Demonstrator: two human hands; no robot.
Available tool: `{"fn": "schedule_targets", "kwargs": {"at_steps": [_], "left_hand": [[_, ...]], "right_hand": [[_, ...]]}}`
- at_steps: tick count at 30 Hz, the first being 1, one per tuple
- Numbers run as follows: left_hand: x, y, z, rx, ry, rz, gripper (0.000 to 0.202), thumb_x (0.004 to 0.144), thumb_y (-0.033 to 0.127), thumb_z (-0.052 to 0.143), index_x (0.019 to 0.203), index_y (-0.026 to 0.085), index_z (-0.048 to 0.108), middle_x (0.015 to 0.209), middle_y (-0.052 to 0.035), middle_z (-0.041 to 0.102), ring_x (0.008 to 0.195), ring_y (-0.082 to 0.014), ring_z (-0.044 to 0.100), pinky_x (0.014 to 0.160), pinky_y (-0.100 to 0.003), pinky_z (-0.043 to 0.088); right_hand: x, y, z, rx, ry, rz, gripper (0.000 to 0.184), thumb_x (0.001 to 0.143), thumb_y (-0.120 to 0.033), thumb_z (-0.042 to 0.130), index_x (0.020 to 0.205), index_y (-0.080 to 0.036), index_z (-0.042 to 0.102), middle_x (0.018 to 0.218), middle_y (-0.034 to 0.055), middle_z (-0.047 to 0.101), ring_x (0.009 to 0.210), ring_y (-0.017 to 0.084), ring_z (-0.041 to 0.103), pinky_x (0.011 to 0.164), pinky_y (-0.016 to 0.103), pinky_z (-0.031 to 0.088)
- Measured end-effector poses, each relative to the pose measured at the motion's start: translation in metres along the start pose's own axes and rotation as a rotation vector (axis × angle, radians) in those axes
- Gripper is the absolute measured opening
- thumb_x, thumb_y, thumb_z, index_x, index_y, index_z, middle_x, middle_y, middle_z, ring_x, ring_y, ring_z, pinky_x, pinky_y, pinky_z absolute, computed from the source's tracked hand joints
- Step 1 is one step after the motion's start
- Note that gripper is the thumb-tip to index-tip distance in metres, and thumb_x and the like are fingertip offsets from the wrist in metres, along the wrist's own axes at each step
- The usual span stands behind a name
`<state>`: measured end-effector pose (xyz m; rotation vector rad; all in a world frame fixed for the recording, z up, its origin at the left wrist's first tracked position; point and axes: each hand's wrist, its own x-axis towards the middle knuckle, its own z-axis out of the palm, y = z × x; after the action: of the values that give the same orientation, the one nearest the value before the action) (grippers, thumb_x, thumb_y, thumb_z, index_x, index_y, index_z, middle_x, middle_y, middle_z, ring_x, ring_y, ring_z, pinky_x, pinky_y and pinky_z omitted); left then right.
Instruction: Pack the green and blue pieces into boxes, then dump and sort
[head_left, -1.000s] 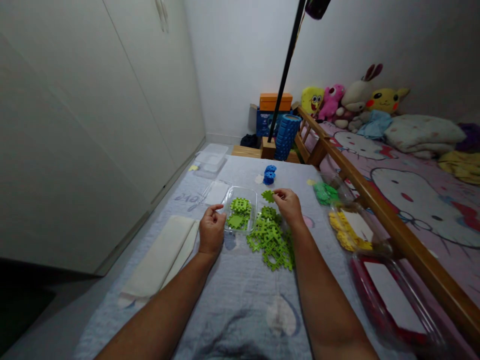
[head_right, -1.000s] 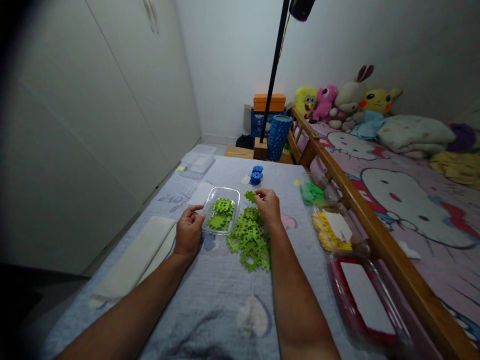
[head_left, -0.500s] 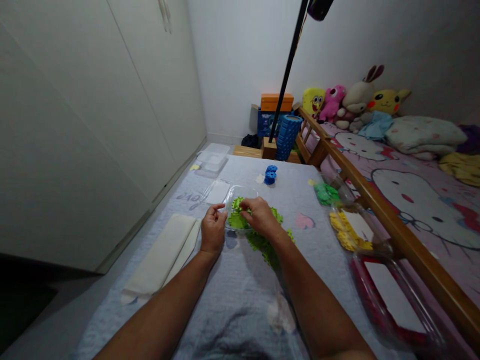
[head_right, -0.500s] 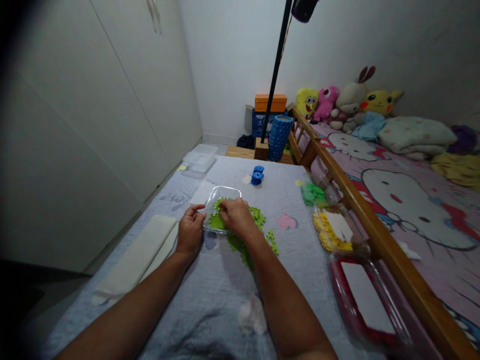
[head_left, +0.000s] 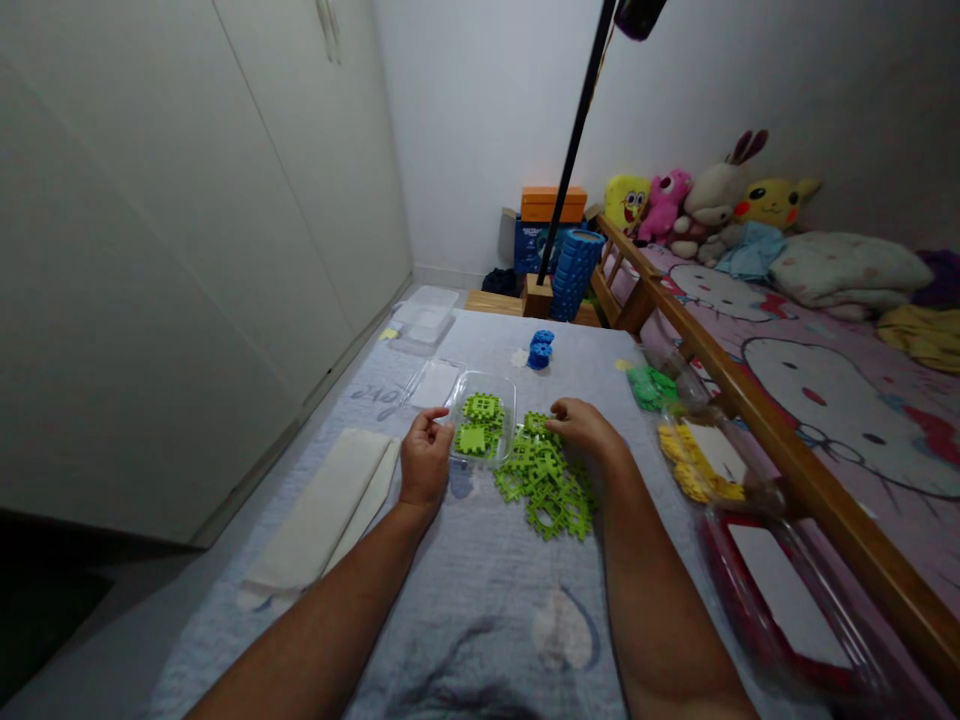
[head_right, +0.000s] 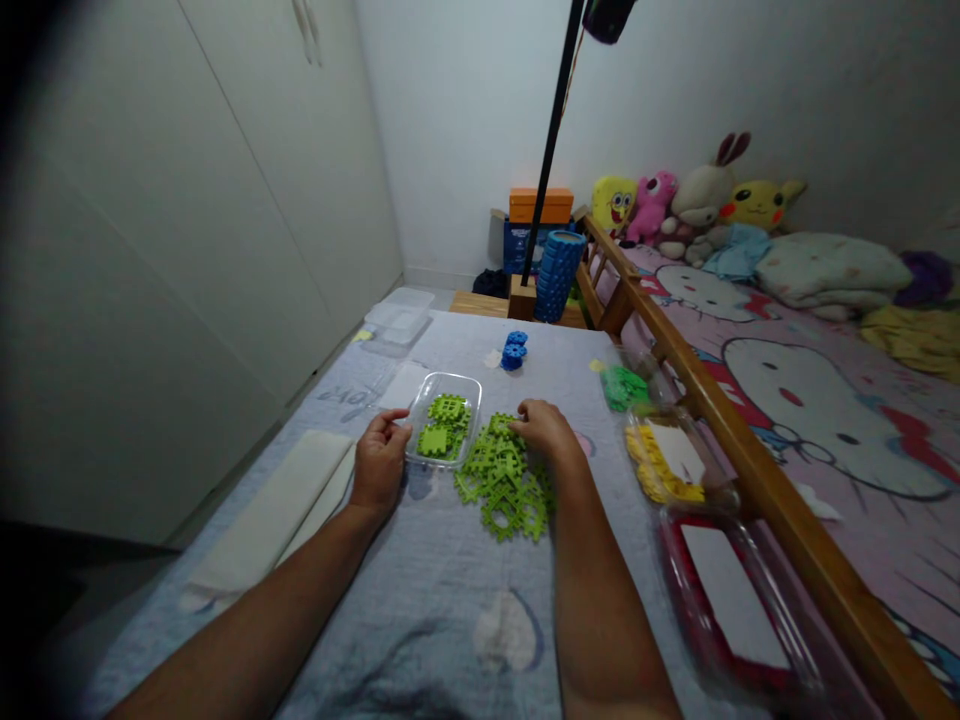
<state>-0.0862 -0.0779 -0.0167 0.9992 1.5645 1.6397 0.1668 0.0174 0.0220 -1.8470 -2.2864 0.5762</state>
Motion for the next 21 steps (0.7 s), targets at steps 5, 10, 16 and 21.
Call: {"fn": "schedule_targets", "kwargs": {"at_steps": [5, 10, 16, 21], "left_hand": [[-0.001, 0.002, 0.0, -0.002, -0.004, -0.002, 0.033, 0.077, 0.036, 0.064, 0.103, 0.016, 0.064, 0.062, 0.0083, 0.038, 0.054, -0.0098, 0.036, 0.054, -0.02, 0.032], [-0.001, 0.004, 0.001, -0.007, 0.001, 0.001, 0.033, 0.076, 0.037, 0.064, 0.101, 0.016, 0.064, 0.061, 0.0085, 0.037, 0.053, -0.0098, 0.036, 0.053, -0.02, 0.031], [-0.001, 0.002, 0.001, -0.022, -0.01, 0.001, 0.033, 0.077, 0.036, 0.065, 0.102, 0.016, 0.064, 0.062, 0.0085, 0.038, 0.053, -0.0095, 0.036, 0.053, -0.02, 0.031], [-0.001, 0.002, 0.001, -0.014, -0.01, 0.009, 0.031, 0.078, 0.034, 0.064, 0.103, 0.016, 0.063, 0.062, 0.008, 0.039, 0.054, -0.0097, 0.036, 0.053, -0.02, 0.032]], "right_hand": [[0.002, -0.003, 0.007, 0.013, -0.109, -0.059, 0.015, 0.079, -0.03, 0.072, 0.084, -0.016, 0.071, 0.079, 0.0025, 0.068, 0.072, 0.014, 0.056, 0.063, 0.024, 0.036], [0.001, -0.004, 0.006, 0.1, -0.039, -0.087, 0.011, 0.075, -0.025, 0.072, 0.078, -0.016, 0.067, 0.074, -0.0005, 0.064, 0.068, 0.013, 0.051, 0.061, 0.024, 0.033], [-0.001, -0.004, -0.003, 0.276, 0.127, -0.068, 0.011, 0.079, -0.022, 0.061, 0.07, -0.017, 0.066, 0.068, 0.0001, 0.064, 0.067, 0.014, 0.055, 0.064, 0.025, 0.036], [-0.008, -0.026, -0.008, 0.5, 0.285, -0.148, 0.013, 0.079, -0.027, 0.061, 0.085, -0.018, 0.068, 0.067, -0.0022, 0.061, 0.064, 0.014, 0.055, 0.064, 0.025, 0.038]]}}
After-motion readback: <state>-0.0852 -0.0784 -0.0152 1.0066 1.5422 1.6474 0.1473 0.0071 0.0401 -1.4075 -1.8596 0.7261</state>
